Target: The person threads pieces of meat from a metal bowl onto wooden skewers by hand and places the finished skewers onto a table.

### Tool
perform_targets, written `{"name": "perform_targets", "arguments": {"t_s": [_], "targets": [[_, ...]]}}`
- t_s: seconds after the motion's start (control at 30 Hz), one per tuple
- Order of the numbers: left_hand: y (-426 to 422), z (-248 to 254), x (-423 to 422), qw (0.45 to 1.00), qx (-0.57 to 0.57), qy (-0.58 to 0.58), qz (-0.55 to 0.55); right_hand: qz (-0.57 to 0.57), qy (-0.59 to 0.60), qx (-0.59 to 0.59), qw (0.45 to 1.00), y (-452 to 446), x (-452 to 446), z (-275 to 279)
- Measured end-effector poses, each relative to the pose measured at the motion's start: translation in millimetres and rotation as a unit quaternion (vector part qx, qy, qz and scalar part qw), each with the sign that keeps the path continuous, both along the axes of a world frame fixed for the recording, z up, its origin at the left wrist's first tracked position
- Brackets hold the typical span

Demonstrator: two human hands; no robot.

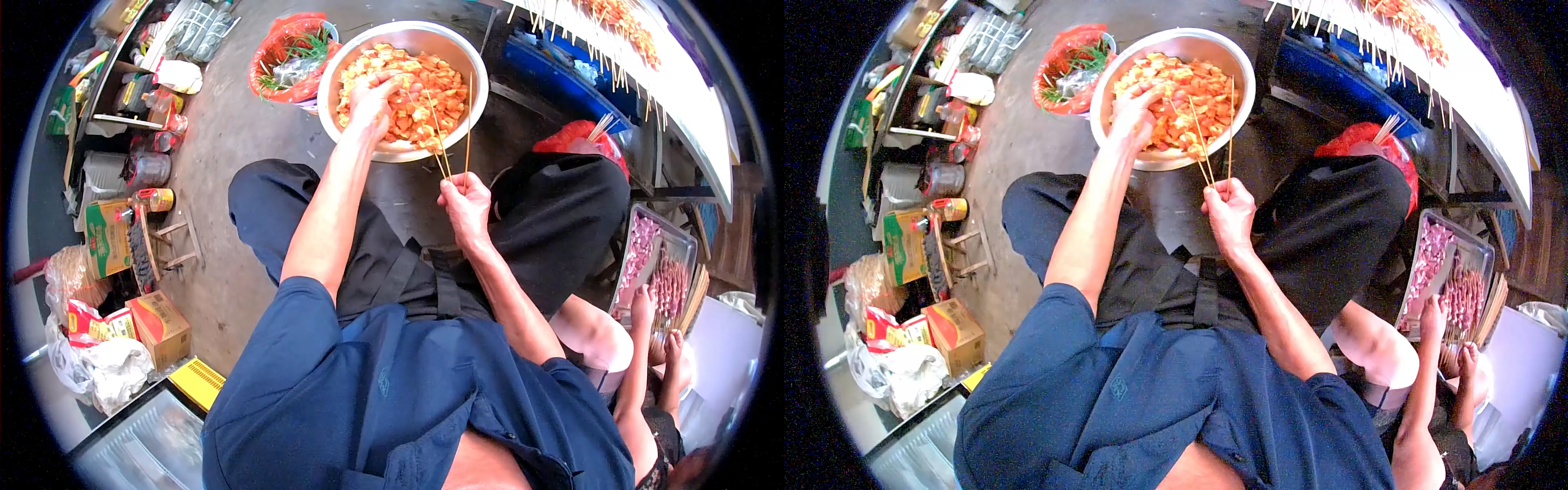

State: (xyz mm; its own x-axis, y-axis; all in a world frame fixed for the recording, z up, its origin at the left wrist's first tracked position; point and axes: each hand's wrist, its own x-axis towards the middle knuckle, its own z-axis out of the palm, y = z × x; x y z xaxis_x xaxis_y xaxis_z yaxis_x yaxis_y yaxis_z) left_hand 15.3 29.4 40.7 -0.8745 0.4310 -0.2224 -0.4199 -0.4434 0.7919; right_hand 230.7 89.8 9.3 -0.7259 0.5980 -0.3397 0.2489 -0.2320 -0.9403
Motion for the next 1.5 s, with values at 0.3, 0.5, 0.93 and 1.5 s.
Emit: {"name": "perform_targets", "arguments": {"t_s": [0.3, 0.5, 0.93, 1.5], "targets": [[0.0, -8.2, 2.1, 1.0, 0.018, 0.008, -0.017, -0.015, 0.018, -0.003, 1.0, -4.1, 2.2, 0.7], [-0.7, -11.2, -7.5, 0.999, -0.03, -0.003, -0.017, -0.015, 0.036, 0.016, 0.999, -6.0, 1.6, -5.1], [5.7, -3.8, 10.0, 0.997, -0.07, -0.033, -0.028, -0.034, 0.052, 0.03, 0.998, -13.3, 6.0, -9.1], [10.5, -21.4, 29.3, 0.995, -0.075, 0.003, -0.068, -0.046, 0.041, -0.122, 0.991, 0.3, -6.5, 13.7]]}}
